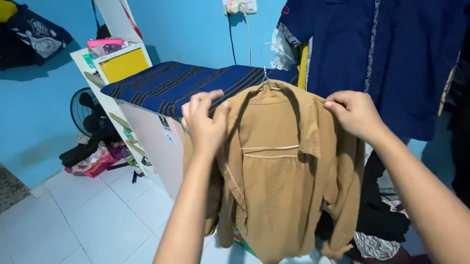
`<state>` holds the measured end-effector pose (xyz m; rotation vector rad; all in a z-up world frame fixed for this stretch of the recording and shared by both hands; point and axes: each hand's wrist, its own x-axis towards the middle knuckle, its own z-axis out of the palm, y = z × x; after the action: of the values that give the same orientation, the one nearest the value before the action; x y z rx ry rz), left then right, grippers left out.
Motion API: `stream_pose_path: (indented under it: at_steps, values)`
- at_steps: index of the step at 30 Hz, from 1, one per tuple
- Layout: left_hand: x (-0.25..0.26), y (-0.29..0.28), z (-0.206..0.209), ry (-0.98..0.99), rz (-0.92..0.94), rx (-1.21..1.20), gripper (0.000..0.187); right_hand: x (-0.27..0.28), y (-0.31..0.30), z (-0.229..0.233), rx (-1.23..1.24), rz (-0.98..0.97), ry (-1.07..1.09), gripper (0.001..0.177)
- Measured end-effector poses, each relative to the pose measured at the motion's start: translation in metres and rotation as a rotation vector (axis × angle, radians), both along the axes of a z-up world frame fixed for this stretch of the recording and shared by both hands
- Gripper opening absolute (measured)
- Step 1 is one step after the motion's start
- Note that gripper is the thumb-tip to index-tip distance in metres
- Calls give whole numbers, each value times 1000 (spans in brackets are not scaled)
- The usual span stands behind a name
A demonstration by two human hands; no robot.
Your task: Buttoning a tan shirt and placing it on a hanger.
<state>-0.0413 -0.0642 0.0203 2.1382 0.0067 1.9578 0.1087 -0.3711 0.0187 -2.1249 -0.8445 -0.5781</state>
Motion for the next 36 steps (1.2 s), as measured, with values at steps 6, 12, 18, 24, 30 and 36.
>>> stream_pose_path:
  at_steps: [6, 12, 18, 24, 30, 36]
  values:
    - [18, -24, -6, 105, -129, -21, 21, -10, 4, -11, 129, 123, -155, 14]
    - [30, -55, -2, 87, -158, -205, 7, -21, 5, -12, 122, 128, -159, 13]
    - [30, -81, -5, 223, -382, -344, 16, -10, -10, -22, 147, 110, -111, 14]
    - [-17, -50, 13, -36, 88, 128, 36, -1, -33, -22, 197, 79, -77, 15]
    - [14, 3, -22, 406, -176, -147, 14, -9, -33, -7, 198, 121, -127, 14]
    - [4, 14, -4, 277, -191, -106, 10, 16, -60, 7, 211, -57, -240, 10]
